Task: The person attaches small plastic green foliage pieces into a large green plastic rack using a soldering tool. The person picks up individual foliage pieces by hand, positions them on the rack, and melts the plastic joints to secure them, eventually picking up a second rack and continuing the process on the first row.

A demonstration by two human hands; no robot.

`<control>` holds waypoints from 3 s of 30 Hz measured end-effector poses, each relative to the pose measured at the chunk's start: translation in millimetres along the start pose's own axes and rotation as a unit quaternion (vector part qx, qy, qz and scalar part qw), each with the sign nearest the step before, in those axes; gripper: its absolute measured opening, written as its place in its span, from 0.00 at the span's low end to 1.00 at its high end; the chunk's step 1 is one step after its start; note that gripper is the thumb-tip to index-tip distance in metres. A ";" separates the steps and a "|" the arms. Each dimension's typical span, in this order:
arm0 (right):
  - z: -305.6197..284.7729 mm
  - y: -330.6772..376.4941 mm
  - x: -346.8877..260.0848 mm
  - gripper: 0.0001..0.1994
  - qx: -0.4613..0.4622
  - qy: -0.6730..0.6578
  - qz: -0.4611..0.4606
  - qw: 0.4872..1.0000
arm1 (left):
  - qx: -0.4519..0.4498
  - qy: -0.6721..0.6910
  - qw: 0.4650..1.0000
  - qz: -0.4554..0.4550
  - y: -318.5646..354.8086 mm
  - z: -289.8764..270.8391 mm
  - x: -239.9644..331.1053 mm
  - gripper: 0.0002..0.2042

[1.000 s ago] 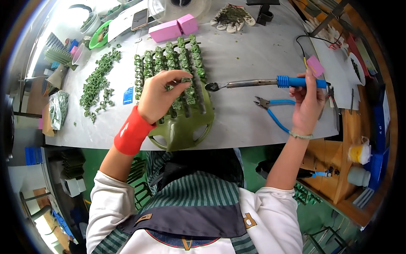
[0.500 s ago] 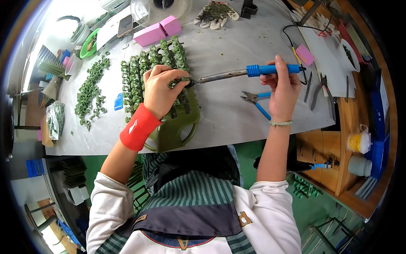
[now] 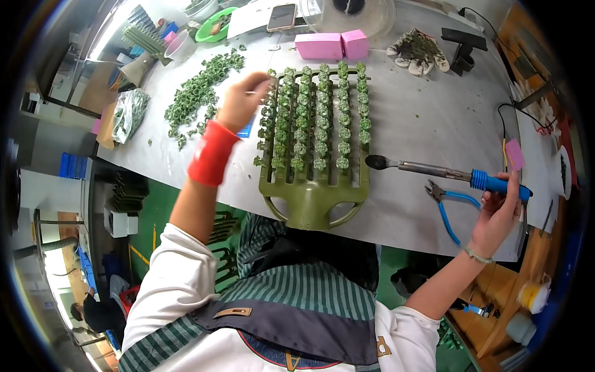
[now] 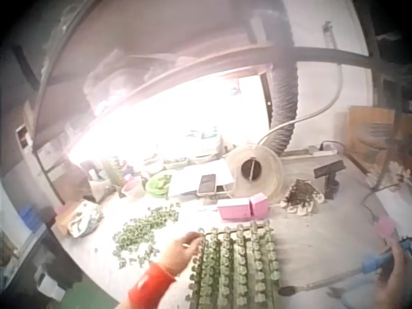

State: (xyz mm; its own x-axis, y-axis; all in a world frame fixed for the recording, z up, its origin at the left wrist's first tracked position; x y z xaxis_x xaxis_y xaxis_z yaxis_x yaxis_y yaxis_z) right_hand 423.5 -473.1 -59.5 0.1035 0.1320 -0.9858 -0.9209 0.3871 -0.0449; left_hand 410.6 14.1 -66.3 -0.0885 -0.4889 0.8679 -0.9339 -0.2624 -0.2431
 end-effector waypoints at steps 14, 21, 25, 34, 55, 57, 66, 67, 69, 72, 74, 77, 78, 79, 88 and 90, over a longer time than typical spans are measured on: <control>2.6 8.4 -14.1 0.13 0.021 0.016 -0.021 0.999 | 0.063 0.086 0.975 -0.196 23.4 -106.5 -109.6 0.12; 0.5 11.2 -16.7 0.12 0.013 0.008 -0.022 1.000 | 0.007 -0.019 0.976 -0.217 41.5 -104.2 -118.1 0.10; -2.4 9.9 -15.2 0.12 -0.005 0.010 -0.021 1.000 | 0.064 0.011 0.977 -0.204 48.2 -101.2 -107.0 0.11; -4.1 11.6 -15.8 0.13 0.008 0.013 -0.030 0.999 | -0.009 0.249 0.958 -0.141 55.6 -53.0 -2.6 0.13; 8.1 14.4 -0.7 0.12 -0.006 -0.018 -0.003 1.000 | -0.129 -0.120 0.955 0.236 79.4 128.9 101.3 0.09; 11.6 16.1 0.7 0.12 -0.014 -0.027 -0.004 1.000 | -0.098 -0.158 0.951 0.247 78.7 134.2 98.9 0.08; 22.5 19.2 1.4 0.14 -0.022 -0.013 -0.006 1.000 | -0.081 -0.195 0.937 0.277 78.6 137.9 96.0 0.08; 22.3 19.3 -0.4 0.14 -0.024 -0.006 -0.016 1.000 | -0.075 -0.202 0.936 0.279 79.4 133.7 94.4 0.08; 11.4 14.3 -2.9 0.14 -0.001 0.018 -0.015 1.000 | -0.080 -0.205 0.938 0.266 80.1 131.4 91.0 0.10; -5.7 9.1 -3.2 0.12 0.015 0.035 0.003 0.999 | -0.094 -0.216 0.935 0.264 79.8 132.0 89.0 0.12; -18.1 7.5 -11.8 0.13 0.029 0.022 -0.015 0.999 | -0.134 -0.153 0.942 0.267 74.3 134.2 95.9 0.12; -16.6 7.0 -9.6 0.13 0.005 0.005 -0.024 1.000 | -0.085 0.055 0.989 0.110 56.7 79.1 75.8 0.09; -14.4 8.7 -8.8 0.14 0.006 0.007 -0.014 1.000 | -0.016 0.023 0.991 0.131 47.2 48.6 39.0 0.09; -17.7 7.9 -7.8 0.14 0.017 0.015 -0.007 1.000 | 0.014 0.017 1.000 -0.014 45.2 19.5 26.2 0.09; -12.9 14.9 -19.0 0.14 0.023 0.016 -0.010 1.000 | 0.118 -0.154 0.936 -0.295 63.6 -121.2 -124.2 0.14; -16.1 14.4 -19.4 0.14 0.017 0.020 -0.023 0.999 | 0.136 -0.115 0.957 -0.228 63.5 -116.9 -120.5 0.14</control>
State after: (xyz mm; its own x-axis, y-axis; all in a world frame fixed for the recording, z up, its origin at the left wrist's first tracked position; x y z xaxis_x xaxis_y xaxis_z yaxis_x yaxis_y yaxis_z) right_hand 402.1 -484.8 -43.6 0.1302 0.0762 -0.9885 -0.9018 0.4234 -0.0861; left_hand 321.4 153.6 -135.6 0.4136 -0.4341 0.8003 -0.7303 -0.6831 0.0069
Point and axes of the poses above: each hand's wrist, its own y-axis away from the middle knuckle, its own z-axis out of the palm, x = y × z, the point moved 3 cm from there along -y, towards the middle knuckle, and after that the axes turned 10 degrees about y, right-handed, at the moved point
